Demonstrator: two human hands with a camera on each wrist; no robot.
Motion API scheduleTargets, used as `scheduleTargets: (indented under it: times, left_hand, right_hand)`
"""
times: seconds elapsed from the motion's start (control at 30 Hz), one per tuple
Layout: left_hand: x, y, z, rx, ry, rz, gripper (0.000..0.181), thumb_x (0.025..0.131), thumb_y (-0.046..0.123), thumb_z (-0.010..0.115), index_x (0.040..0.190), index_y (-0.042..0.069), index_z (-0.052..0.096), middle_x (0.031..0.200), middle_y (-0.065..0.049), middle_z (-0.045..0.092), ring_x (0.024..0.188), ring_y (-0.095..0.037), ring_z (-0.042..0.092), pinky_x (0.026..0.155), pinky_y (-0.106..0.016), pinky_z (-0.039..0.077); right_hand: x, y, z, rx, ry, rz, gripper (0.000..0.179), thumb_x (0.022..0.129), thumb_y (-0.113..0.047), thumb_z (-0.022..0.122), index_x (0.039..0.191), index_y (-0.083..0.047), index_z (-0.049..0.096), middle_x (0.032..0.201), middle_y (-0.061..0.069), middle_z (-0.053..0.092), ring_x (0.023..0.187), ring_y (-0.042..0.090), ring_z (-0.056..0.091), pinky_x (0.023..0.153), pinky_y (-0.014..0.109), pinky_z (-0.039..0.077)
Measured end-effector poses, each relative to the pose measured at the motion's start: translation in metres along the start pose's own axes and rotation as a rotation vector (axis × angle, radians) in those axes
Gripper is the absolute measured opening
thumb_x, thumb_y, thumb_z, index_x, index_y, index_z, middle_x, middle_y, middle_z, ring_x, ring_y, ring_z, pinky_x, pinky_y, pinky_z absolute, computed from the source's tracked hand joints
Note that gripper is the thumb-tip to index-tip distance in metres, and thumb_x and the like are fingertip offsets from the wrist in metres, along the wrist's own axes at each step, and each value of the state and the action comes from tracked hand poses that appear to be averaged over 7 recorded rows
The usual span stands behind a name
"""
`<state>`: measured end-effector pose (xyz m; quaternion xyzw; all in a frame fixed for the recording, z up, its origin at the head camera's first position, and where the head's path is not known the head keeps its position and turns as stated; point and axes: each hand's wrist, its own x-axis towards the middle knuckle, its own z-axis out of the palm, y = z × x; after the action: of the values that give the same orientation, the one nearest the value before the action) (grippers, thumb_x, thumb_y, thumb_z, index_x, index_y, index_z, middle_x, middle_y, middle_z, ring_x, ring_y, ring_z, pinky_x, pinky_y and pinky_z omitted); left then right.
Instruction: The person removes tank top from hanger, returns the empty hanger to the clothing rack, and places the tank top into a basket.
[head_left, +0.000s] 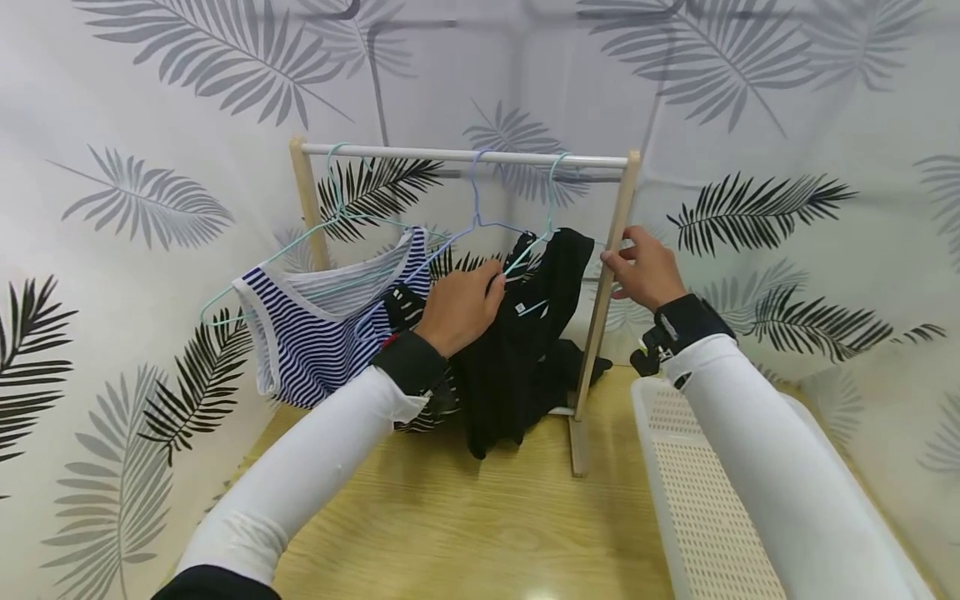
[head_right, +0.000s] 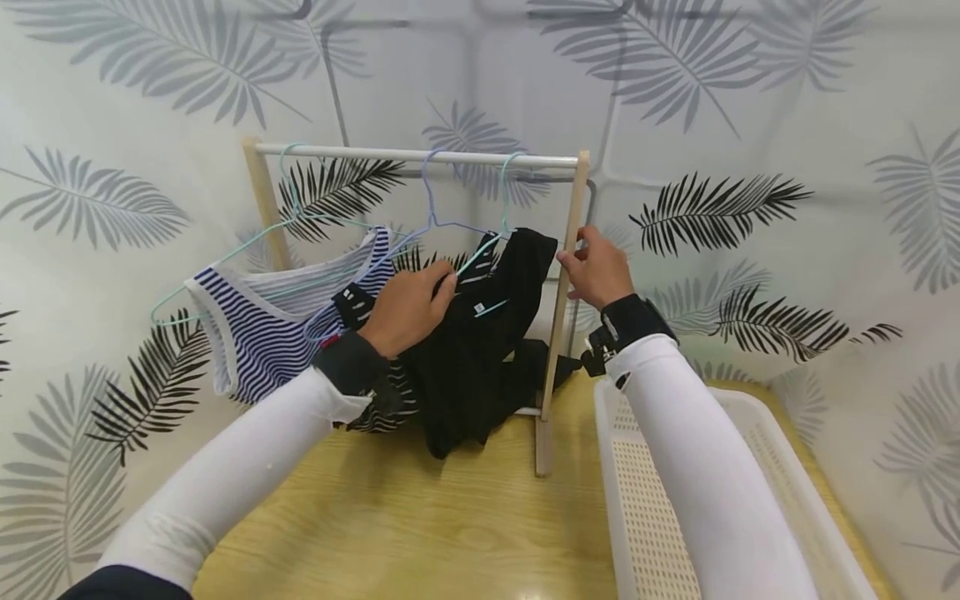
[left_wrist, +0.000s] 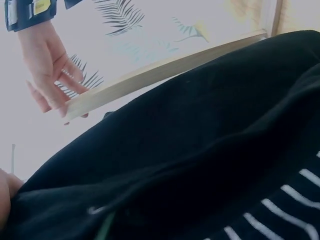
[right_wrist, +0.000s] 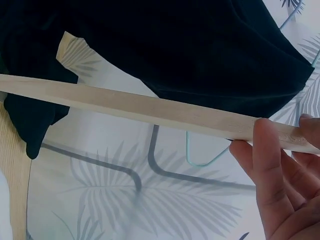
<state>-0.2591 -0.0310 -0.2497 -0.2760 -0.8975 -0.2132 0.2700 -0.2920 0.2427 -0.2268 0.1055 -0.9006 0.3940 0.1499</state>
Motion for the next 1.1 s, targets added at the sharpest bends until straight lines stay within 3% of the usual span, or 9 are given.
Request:
scheduleTargets:
  times: [0.13, 0.23, 0.4, 0.63, 0.8, 0.97, 1.1]
  left_hand:
    - [0.006, 0.004, -0.001, -0.041, -0.073, -0.005, 0.024, 0.102, 0.015, 0.044, 0.117, 0.003, 0.058, 0.06, -0.004, 0.049, 0.05, -0.019, 0.046, 0.047, -0.03, 0.029]
    - [0.009, 0.008, -0.001, -0.063, -0.105, -0.019, 0.022, 0.101, 0.013, 0.042, 0.113, 0.001, 0.056, 0.06, -0.004, 0.047, 0.05, -0.018, 0.045, 0.047, -0.028, 0.03]
    - [0.014, 0.013, -0.01, -0.071, -0.087, -0.051, 0.014, 0.1, 0.013, 0.041, 0.102, 0.002, 0.05, 0.062, -0.004, 0.044, 0.051, -0.02, 0.044, 0.049, -0.029, 0.029]
    - [0.015, 0.011, -0.036, -0.089, -0.039, -0.041, 0.017, 0.1, 0.015, 0.037, 0.101, 0.002, 0.047, 0.063, -0.005, 0.045, 0.05, -0.022, 0.04, 0.049, -0.032, 0.027]
    - [0.007, 0.003, -0.056, -0.065, 0.024, -0.01, 0.02, 0.105, 0.021, 0.035, 0.102, 0.005, 0.047, 0.065, -0.004, 0.045, 0.051, -0.021, 0.041, 0.051, -0.033, 0.028]
    - [-0.008, -0.004, -0.077, -0.007, 0.082, 0.077, 0.019, 0.105, 0.021, 0.038, 0.103, 0.007, 0.051, 0.064, -0.003, 0.043, 0.05, -0.02, 0.041, 0.05, -0.033, 0.029]
    - [-0.026, -0.008, -0.094, 0.004, 0.094, 0.149, 0.019, 0.103, 0.016, 0.041, 0.112, 0.005, 0.054, 0.06, -0.002, 0.04, 0.047, -0.019, 0.037, 0.048, -0.032, 0.028]
  right_hand:
    - [-0.002, 0.0, -0.002, -0.006, -0.012, -0.003, 0.038, 0.1, -0.016, 0.053, 0.13, 0.003, 0.041, 0.122, 0.031, 0.056, 0.101, 0.044, 0.062, 0.062, 0.034, 0.057]
    - [-0.004, 0.0, -0.002, -0.011, -0.018, 0.003, 0.038, 0.1, -0.017, 0.053, 0.13, 0.003, 0.041, 0.122, 0.031, 0.055, 0.101, 0.044, 0.061, 0.062, 0.035, 0.057]
    - [-0.005, -0.001, -0.002, -0.012, -0.018, 0.0, 0.038, 0.1, -0.018, 0.054, 0.129, 0.003, 0.041, 0.122, 0.031, 0.056, 0.1, 0.044, 0.062, 0.062, 0.034, 0.057]
    - [0.002, -0.002, -0.002, -0.056, -0.008, 0.001, 0.038, 0.1, -0.019, 0.054, 0.13, 0.0, 0.041, 0.123, 0.029, 0.055, 0.097, 0.043, 0.064, 0.065, 0.036, 0.057]
    - [0.005, -0.002, -0.001, -0.065, -0.014, -0.011, 0.039, 0.1, -0.02, 0.053, 0.131, 0.0, 0.041, 0.125, 0.029, 0.055, 0.103, 0.044, 0.061, 0.066, 0.037, 0.057]
    - [0.001, -0.004, -0.005, -0.053, -0.062, 0.0, 0.039, 0.101, -0.02, 0.051, 0.132, 0.001, 0.038, 0.128, 0.031, 0.053, 0.1, 0.045, 0.063, 0.068, 0.04, 0.057]
    - [-0.003, -0.006, -0.009, -0.038, -0.092, 0.023, 0.041, 0.102, -0.019, 0.05, 0.133, 0.001, 0.035, 0.129, 0.031, 0.051, 0.102, 0.045, 0.061, 0.069, 0.04, 0.057]
